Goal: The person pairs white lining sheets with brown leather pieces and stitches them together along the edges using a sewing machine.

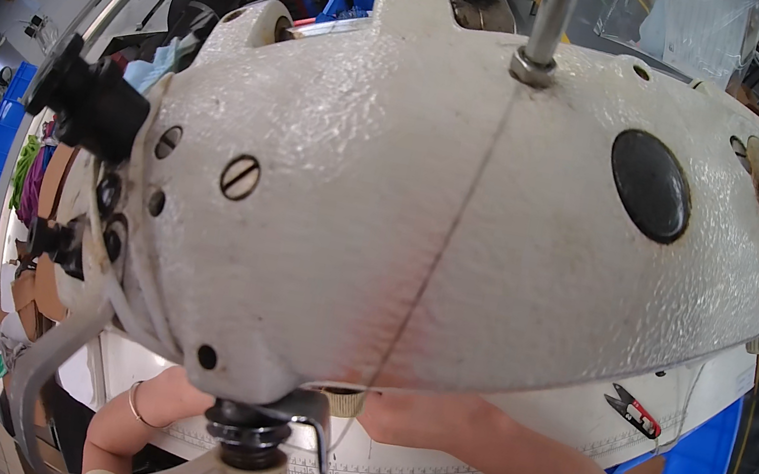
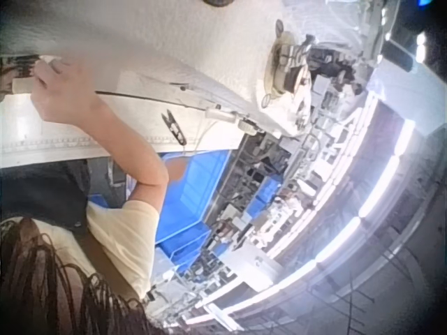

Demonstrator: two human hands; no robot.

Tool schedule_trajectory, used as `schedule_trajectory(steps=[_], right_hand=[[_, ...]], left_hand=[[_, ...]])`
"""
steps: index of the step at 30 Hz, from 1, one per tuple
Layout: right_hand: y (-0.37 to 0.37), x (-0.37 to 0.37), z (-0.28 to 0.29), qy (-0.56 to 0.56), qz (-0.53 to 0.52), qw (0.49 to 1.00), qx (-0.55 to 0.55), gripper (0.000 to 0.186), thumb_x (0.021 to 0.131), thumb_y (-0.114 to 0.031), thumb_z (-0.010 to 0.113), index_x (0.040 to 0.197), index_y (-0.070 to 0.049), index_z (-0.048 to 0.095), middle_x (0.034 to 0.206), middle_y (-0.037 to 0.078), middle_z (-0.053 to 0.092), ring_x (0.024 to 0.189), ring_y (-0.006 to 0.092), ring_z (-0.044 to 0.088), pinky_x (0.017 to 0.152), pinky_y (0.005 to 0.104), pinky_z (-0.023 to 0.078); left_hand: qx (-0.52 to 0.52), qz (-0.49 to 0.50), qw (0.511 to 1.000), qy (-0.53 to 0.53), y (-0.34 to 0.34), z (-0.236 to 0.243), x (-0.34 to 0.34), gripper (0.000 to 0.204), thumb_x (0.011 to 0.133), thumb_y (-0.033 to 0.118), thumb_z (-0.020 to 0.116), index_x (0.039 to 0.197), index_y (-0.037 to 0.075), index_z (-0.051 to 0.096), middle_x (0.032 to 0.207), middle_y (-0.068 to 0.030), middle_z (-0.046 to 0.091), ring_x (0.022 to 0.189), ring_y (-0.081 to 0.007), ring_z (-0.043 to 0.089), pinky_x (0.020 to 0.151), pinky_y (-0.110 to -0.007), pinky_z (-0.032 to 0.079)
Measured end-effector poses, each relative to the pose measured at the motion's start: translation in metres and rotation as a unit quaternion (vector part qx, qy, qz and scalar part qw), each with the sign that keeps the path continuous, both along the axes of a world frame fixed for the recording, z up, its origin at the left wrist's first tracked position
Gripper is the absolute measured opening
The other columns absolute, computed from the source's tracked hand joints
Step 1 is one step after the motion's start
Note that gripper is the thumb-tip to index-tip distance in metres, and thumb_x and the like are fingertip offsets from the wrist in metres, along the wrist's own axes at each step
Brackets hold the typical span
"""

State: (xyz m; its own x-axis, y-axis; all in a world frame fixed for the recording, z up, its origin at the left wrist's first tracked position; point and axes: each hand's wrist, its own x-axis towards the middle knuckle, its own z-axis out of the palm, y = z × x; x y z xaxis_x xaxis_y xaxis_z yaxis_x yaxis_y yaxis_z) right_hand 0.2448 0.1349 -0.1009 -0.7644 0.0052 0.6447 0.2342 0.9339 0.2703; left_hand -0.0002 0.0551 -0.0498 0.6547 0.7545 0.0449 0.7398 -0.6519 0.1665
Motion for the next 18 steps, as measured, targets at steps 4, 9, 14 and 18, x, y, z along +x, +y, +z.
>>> schedule_trajectory(steps=[4, 9, 14, 18], right_hand=[[-0.005, 0.006, 0.013, -0.001, -0.016, 0.981, -0.192, 0.016, 0.065, -0.018, 0.062, 0.076, -0.006, 0.062, 0.077, 0.008, 0.060, 0.064, 0.0277, 0.062, 0.053, 0.0407, 0.049], [-0.005, 0.011, 0.025, -0.018, -0.039, 0.947, -0.320, 0.017, 0.066, -0.019, 0.062, 0.079, -0.008, 0.063, 0.077, 0.008, 0.061, 0.064, 0.0275, 0.063, 0.053, 0.0400, 0.049], [-0.002, 0.015, 0.028, -0.034, -0.053, 0.918, -0.390, 0.018, 0.067, -0.019, 0.063, 0.082, -0.009, 0.064, 0.078, 0.008, 0.062, 0.064, 0.0272, 0.063, 0.053, 0.0394, 0.050], [-0.001, 0.022, 0.031, -0.043, -0.069, 0.901, -0.427, 0.019, 0.068, -0.019, 0.063, 0.085, -0.011, 0.065, 0.078, 0.008, 0.063, 0.064, 0.0270, 0.064, 0.053, 0.0389, 0.050]], left_hand=[[0.012, -0.006, 1.000, -0.017, 0.010, 0.010, -0.005, 0.040, 0.079, 0.005, 0.063, 0.119, 0.003, 0.062, 0.118, -0.0191, 0.062, 0.111, -0.0358, 0.059, 0.097, -0.043, 0.046], [0.082, -0.014, 0.997, 0.008, 0.028, 0.039, -0.002, 0.041, 0.070, 0.002, 0.064, 0.112, 0.002, 0.065, 0.110, -0.0216, 0.063, 0.108, -0.0402, 0.058, 0.095, -0.047, 0.046], [0.086, -0.022, 0.989, -0.118, 0.050, 0.010, 0.002, 0.044, 0.064, -0.001, 0.065, 0.108, 0.002, 0.067, 0.107, -0.0228, 0.063, 0.106, -0.0430, 0.057, 0.095, -0.049, 0.045], [-0.025, 0.001, 0.961, -0.276, 0.056, -0.028, -0.010, 0.047, 0.061, -0.003, 0.066, 0.108, 0.001, 0.067, 0.107, -0.0225, 0.064, 0.107, -0.0429, 0.057, 0.095, -0.051, 0.045]])
